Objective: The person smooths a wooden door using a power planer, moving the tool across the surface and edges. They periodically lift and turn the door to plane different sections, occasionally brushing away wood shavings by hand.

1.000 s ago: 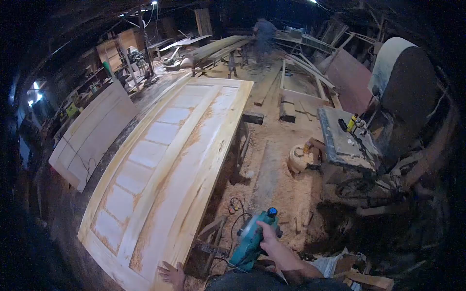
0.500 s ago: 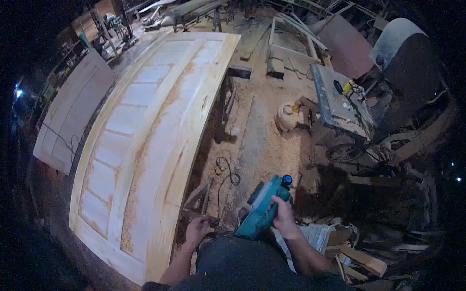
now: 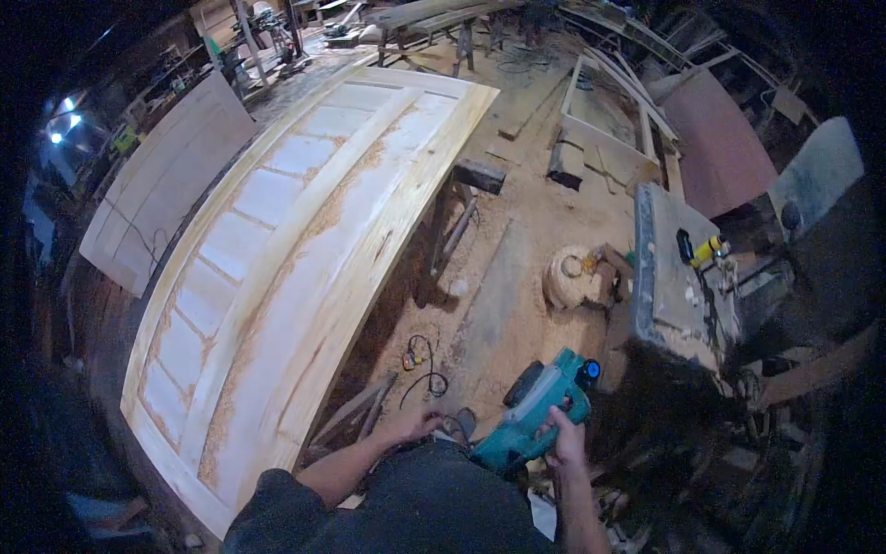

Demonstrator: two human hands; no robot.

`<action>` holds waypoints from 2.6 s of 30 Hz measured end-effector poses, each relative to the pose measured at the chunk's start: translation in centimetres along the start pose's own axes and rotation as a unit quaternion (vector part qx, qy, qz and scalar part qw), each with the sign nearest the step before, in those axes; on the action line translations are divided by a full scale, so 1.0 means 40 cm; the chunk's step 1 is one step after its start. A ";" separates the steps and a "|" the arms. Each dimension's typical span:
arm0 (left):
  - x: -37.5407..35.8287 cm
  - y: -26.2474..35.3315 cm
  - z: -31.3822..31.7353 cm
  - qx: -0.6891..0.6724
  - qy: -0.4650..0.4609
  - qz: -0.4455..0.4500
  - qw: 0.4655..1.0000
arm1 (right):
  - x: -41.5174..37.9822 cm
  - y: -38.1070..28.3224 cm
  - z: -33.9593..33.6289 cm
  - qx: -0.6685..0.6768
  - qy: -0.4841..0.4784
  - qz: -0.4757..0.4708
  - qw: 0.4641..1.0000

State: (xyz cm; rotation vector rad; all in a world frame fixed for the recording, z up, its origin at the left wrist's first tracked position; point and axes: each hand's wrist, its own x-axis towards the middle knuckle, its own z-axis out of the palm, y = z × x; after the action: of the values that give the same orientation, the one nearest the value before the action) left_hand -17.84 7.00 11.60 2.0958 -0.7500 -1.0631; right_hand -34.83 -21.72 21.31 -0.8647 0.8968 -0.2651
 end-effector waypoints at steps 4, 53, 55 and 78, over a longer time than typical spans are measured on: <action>0.183 0.042 -0.082 0.028 0.115 0.043 0.992 | 0.121 -0.080 0.034 -0.034 0.002 -0.012 0.999; 2.178 0.374 -1.476 -0.129 0.568 -0.552 0.597 | 2.464 -1.599 1.190 -0.359 -0.221 -0.078 0.903; 2.192 0.369 -1.476 -0.116 0.570 -0.566 0.584 | 2.530 -1.605 1.277 -0.392 -0.262 -0.108 0.875; 2.304 0.269 -1.591 -0.171 0.603 -0.756 0.190 | 2.890 -1.133 2.561 -0.548 -0.814 -0.147 0.119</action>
State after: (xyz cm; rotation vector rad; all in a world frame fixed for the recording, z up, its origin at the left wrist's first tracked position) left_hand 80.22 -47.91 5.88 1.6818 2.4745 0.3218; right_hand 122.18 -57.08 22.26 -1.8240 -1.6698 1.1906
